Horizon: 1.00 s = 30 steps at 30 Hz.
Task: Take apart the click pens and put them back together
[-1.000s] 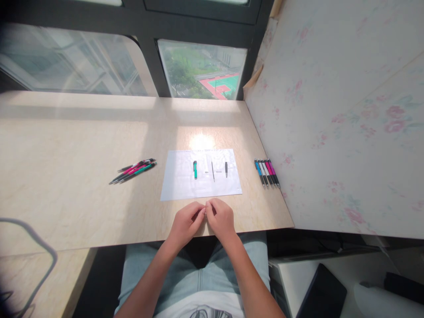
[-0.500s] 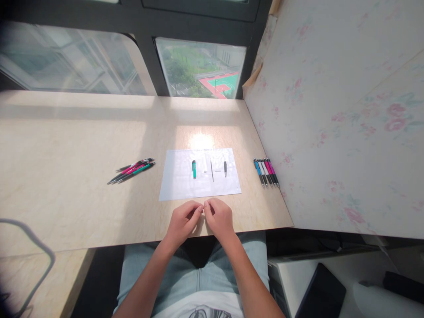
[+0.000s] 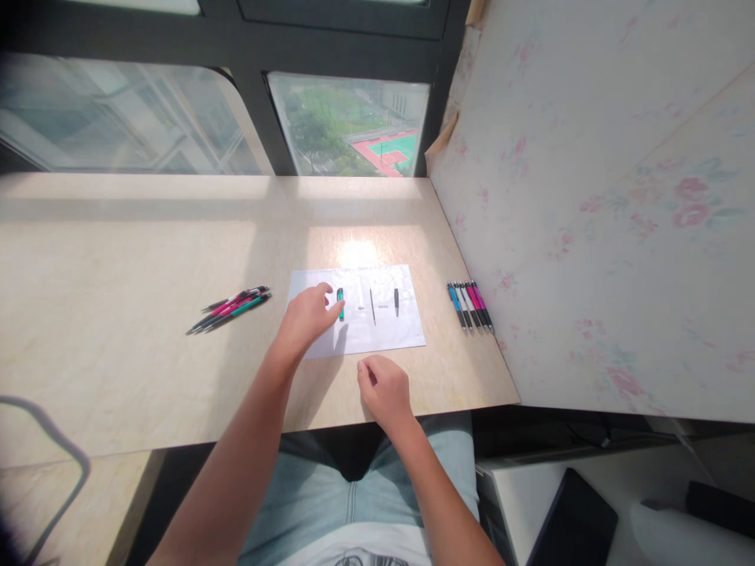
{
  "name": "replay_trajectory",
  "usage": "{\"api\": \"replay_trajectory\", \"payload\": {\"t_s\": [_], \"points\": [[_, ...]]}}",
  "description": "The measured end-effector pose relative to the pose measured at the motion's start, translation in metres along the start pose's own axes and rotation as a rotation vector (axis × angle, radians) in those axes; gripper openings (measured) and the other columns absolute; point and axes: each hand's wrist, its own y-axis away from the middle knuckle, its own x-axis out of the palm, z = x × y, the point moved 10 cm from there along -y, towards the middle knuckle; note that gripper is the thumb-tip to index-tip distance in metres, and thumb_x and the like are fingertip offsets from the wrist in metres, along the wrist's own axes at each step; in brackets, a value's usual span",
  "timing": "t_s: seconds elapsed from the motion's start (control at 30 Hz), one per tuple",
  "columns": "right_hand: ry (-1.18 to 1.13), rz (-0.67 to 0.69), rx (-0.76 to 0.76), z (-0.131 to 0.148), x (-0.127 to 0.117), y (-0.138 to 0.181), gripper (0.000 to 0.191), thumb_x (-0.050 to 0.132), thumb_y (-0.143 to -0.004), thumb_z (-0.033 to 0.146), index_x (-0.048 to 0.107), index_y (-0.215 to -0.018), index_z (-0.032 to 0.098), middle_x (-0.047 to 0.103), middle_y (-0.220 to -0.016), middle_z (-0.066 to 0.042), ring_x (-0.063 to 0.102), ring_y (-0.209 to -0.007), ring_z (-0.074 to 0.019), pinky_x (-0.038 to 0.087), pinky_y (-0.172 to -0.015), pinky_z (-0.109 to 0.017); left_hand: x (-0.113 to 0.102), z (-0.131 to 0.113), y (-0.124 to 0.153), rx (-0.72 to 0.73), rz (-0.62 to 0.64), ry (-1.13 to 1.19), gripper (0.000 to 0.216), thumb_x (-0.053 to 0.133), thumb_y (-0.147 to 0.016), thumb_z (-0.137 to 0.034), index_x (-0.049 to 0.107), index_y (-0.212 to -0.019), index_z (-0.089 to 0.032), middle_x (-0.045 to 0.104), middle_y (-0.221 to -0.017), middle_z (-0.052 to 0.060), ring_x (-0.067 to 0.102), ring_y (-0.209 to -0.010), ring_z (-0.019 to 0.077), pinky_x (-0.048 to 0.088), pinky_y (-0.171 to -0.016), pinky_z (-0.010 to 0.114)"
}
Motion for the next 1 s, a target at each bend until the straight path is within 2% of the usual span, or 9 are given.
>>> {"api": "replay_trajectory", "payload": {"t_s": [0.1, 0.2, 0.37, 0.43, 0.5, 0.6, 0.7, 0.87, 1.0], "points": [[-0.001, -0.008, -0.006, 0.000, 0.000, 0.000, 0.031, 0.044, -0.096, 0.028, 0.061, -0.071, 0.021, 0.062, -0.067, -0.001, 0.056, -0.063, -0.0148, 0.039, -0.062, -0.027, 0.015, -0.002, -0.014, -0.046, 0.072, -0.126, 0.032, 0.058, -0.088, -0.039, 0.061, -0.107, -0.013, 0.070, -0.096, 0.017, 0.067, -0.087, 0.0292, 0.047, -0.071, 0.035], [-0.009, -0.011, -0.005, -0.001, 0.000, 0.000, 0.030, 0.045, -0.096, 0.028, 0.060, -0.071, 0.021, 0.063, -0.068, -0.002, 0.057, -0.065, -0.0153, 0.040, -0.063, -0.027, 0.025, -0.003, -0.023, -0.057, 0.073, -0.189, 0.026, 0.057, -0.088, -0.030, 0.060, -0.107, -0.013, 0.070, -0.095, 0.018, 0.068, -0.087, 0.0294, 0.047, -0.071, 0.034], [-0.015, -0.002, -0.008, -0.001, 0.001, 0.000, 0.029, 0.045, -0.095, 0.027, 0.059, -0.071, 0.022, 0.064, -0.069, -0.002, 0.058, -0.067, -0.0160, 0.040, -0.064, -0.027, 0.020, 0.003, -0.027, -0.078, 0.028, -0.085, 0.019, 0.054, -0.085, -0.022, 0.063, -0.099, -0.013, 0.070, -0.091, 0.018, 0.068, -0.087, 0.0314, 0.047, -0.072, 0.038], [-0.012, -0.004, -0.008, -0.001, 0.001, 0.000, 0.029, 0.045, -0.095, 0.027, 0.059, -0.070, 0.021, 0.063, -0.068, -0.002, 0.057, -0.066, -0.0158, 0.039, -0.064, -0.027, 0.012, 0.009, -0.023, -0.080, 0.000, 0.111, 0.019, 0.056, -0.082, -0.021, 0.065, -0.097, -0.014, 0.070, -0.087, 0.014, 0.067, -0.086, 0.0287, 0.047, -0.074, 0.037], [-0.012, -0.004, -0.009, -0.001, 0.001, -0.001, 0.029, 0.046, -0.095, 0.026, 0.059, -0.071, 0.021, 0.062, -0.068, -0.002, 0.057, -0.065, -0.0157, 0.039, -0.064, -0.027, 0.007, 0.013, -0.013, -0.055, -0.011, 0.448, 0.019, 0.058, -0.079, -0.021, 0.065, -0.096, -0.016, 0.070, -0.086, 0.009, 0.066, -0.081, 0.0227, 0.048, -0.071, 0.033], [-0.015, -0.003, -0.002, -0.001, 0.001, -0.001, 0.029, 0.046, -0.095, 0.027, 0.060, -0.071, 0.021, 0.063, -0.068, -0.002, 0.057, -0.065, -0.0157, 0.040, -0.064, -0.028, 0.012, 0.017, 0.012, -0.052, 0.035, 1.045, 0.024, 0.060, -0.081, -0.029, 0.062, -0.102, -0.018, 0.069, -0.089, 0.006, 0.064, -0.074, 0.0158, 0.046, -0.060, 0.026], [-0.062, -0.003, 0.031, -0.004, 0.000, 0.000, 0.029, 0.047, -0.095, 0.029, 0.063, -0.072, 0.021, 0.065, -0.069, -0.002, 0.059, -0.065, -0.0157, 0.042, -0.063, -0.027, 0.022, 0.025, 0.041, -0.126, -0.004, 1.446, 0.026, 0.063, -0.083, -0.035, 0.061, -0.102, -0.018, 0.066, -0.092, 0.006, 0.063, -0.079, 0.0134, 0.047, -0.061, 0.023], [-0.154, -0.004, 0.102, -0.011, -0.008, -0.011, 0.022, 0.049, -0.095, 0.030, 0.069, -0.091, 0.020, 0.068, -0.073, -0.001, 0.062, -0.064, -0.0152, 0.047, -0.063, -0.026, 0.054, 0.023, 0.071, -0.291, 0.041, 1.851, 0.026, 0.068, -0.084, -0.036, 0.063, -0.101, -0.018, 0.062, -0.091, 0.003, 0.059, -0.071, 0.0075, 0.041, -0.050, 0.015], [0.127, 0.017, -0.002, 0.003, -0.019, -0.047, 0.024, 0.050, -0.092, 0.023, 0.067, -0.108, 0.019, 0.070, -0.091, -0.005, 0.062, -0.071, -0.0160, 0.049, -0.074, -0.029, 0.068, 0.020, 0.078, -0.380, 0.064, 2.019, 0.028, 0.075, -0.080, -0.034, 0.064, -0.099, -0.016, 0.064, -0.084, 0.002, 0.061, -0.069, 0.0063, 0.044, -0.054, 0.013]]}}
